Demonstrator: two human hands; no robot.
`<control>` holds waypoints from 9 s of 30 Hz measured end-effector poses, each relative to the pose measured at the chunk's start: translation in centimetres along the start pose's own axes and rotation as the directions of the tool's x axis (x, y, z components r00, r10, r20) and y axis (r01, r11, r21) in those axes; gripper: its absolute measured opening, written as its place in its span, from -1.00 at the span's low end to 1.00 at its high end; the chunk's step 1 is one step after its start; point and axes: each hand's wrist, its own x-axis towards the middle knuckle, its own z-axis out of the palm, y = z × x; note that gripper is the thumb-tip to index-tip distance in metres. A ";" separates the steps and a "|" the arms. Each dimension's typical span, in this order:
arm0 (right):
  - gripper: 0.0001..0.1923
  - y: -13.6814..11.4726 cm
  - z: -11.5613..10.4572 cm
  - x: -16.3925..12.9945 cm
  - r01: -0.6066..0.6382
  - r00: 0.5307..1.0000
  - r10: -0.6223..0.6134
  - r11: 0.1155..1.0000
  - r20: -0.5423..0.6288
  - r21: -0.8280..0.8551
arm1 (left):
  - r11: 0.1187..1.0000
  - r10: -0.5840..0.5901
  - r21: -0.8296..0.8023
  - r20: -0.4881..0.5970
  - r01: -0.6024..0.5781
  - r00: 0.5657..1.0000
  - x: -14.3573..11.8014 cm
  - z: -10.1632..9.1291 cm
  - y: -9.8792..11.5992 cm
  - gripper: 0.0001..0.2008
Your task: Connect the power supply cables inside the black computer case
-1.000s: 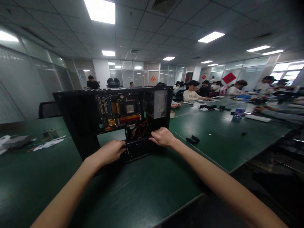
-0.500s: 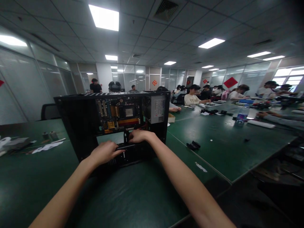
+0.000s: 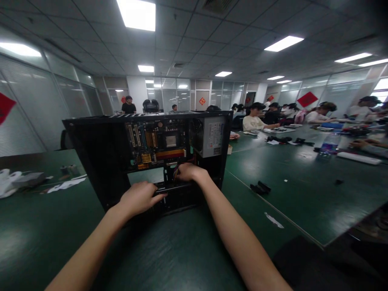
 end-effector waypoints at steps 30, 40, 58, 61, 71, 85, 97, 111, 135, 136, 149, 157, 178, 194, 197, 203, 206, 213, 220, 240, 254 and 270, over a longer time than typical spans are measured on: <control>-0.63 -0.5 -5.0 -4.2 0.397 0.915 -0.179 0.551 -0.362 0.734 | 0.772 0.050 -0.550 -0.448 -0.319 0.892 1.7 -7.4 1.7 -0.52; -0.74 -3.6 -8.7 -12.8 0.487 0.836 -0.306 0.796 -0.455 0.360 | 0.860 0.229 -0.082 -0.820 -0.503 0.525 2.2 -8.5 2.9 -0.27; -0.73 -3.5 -9.3 -13.7 0.517 0.856 -0.333 0.523 -0.396 0.678 | 0.717 0.167 -0.373 -0.728 -0.588 0.665 -0.9 -10.7 2.3 -0.32; -0.72 -3.3 -9.3 -14.0 0.527 0.849 -0.356 0.527 -0.390 0.667 | 0.727 0.176 -0.370 -0.714 -0.578 0.678 -1.2 -10.8 2.8 -0.37; -0.79 -2.7 -8.8 -12.8 0.564 0.807 -0.496 0.489 -0.320 0.666 | 0.681 0.178 -0.507 -0.585 -0.529 0.791 -1.6 -10.8 1.7 -0.41; -0.72 -2.7 -8.3 -11.4 0.478 0.877 -0.353 0.583 -0.326 0.657 | 0.790 0.216 -0.341 -0.622 -0.509 0.752 -1.3 -10.8 2.0 -0.31; -0.83 -4.0 -7.2 -10.6 0.523 0.850 -0.417 0.592 -0.323 0.613 | 0.853 0.202 -0.282 -0.599 -0.440 0.775 -1.3 -11.1 1.4 -0.48; -0.84 -5.8 -7.6 -11.2 0.549 0.823 -0.382 0.725 -0.420 0.416 | 0.922 0.259 -0.038 -0.680 -0.386 0.686 -2.3 -10.8 0.5 -0.47; -0.64 -4.2 -6.4 -8.0 0.616 0.761 -0.126 0.448 -0.636 0.648 | 0.900 0.414 0.385 -0.900 -0.203 0.132 0.9 -8.6 1.6 -0.71; -0.61 -4.0 -6.4 -8.0 0.619 0.765 -0.142 0.432 -0.629 0.656 | 0.907 0.398 0.370 -0.909 -0.200 0.125 1.0 -8.4 1.7 -0.71; -0.58 -4.0 -6.0 -7.9 0.290 0.571 -0.218 0.956 -0.791 -0.055 | 0.962 0.243 0.202 -0.940 -0.181 0.239 3.0 -5.6 0.0 -0.89; -0.75 -3.1 -3.9 -5.4 0.074 0.729 -0.231 0.962 -0.644 -0.262 | 0.976 0.128 -0.017 -0.758 -0.215 0.639 5.3 -3.1 -0.3 -0.75; -0.73 1.3 0.7 -1.1 -0.006 0.871 -0.016 0.999 -0.492 -0.044 | 0.999 0.044 0.031 -0.264 -0.037 0.964 9.7 -1.0 -0.4 -0.70; -0.75 1.3 1.1 -0.8 -0.002 0.884 -0.026 0.998 -0.467 -0.060 | 0.999 -0.045 0.010 -0.289 0.050 0.956 9.2 -0.7 0.3 -0.71; -0.76 1.3 1.0 -1.2 0.026 0.885 -0.057 0.997 -0.463 -0.073 | 0.997 -0.061 0.024 -0.291 0.071 0.955 9.6 -0.4 0.1 -0.72; -0.79 1.0 0.8 -1.6 0.068 0.877 -0.100 0.994 -0.471 -0.084 | 0.993 -0.101 0.026 -0.244 0.111 0.964 9.7 -0.7 0.5 -0.71; -0.80 1.0 0.8 -1.4 0.082 0.872 -0.110 0.994 -0.477 -0.078 | 0.992 -0.117 0.012 -0.240 0.124 0.964 9.7 -0.8 0.8 -0.71; -0.81 1.1 0.5 -0.9 0.153 0.824 -0.164 0.986 -0.543 -0.066 | 0.975 -0.215 -0.121 -0.271 0.189 0.938 9.2 -0.2 -0.3 -0.73; -0.79 0.1 0.8 -0.9 0.067 0.834 -0.098 0.995 -0.543 -0.077 | 0.917 -0.275 -0.346 -0.189 0.198 0.943 8.3 0.7 -1.3 -0.58; -0.80 0.2 0.9 1.9 0.166 0.889 -0.301 0.915 -0.346 -0.369 | 0.944 -0.283 -0.226 -0.182 0.240 0.942 8.0 0.7 -1.3 -0.64; -0.74 -0.2 0.6 2.1 0.112 0.918 -0.233 0.928 -0.320 -0.355 | 0.935 -0.273 -0.299 -0.271 0.189 0.923 8.5 1.2 -1.6 -0.69; -0.74 1.7 1.0 1.9 0.181 0.884 -0.229 0.972 -0.408 -0.152 | 0.990 -0.122 -0.101 -0.308 0.095 0.943 9.0 0.4 -0.4 -0.71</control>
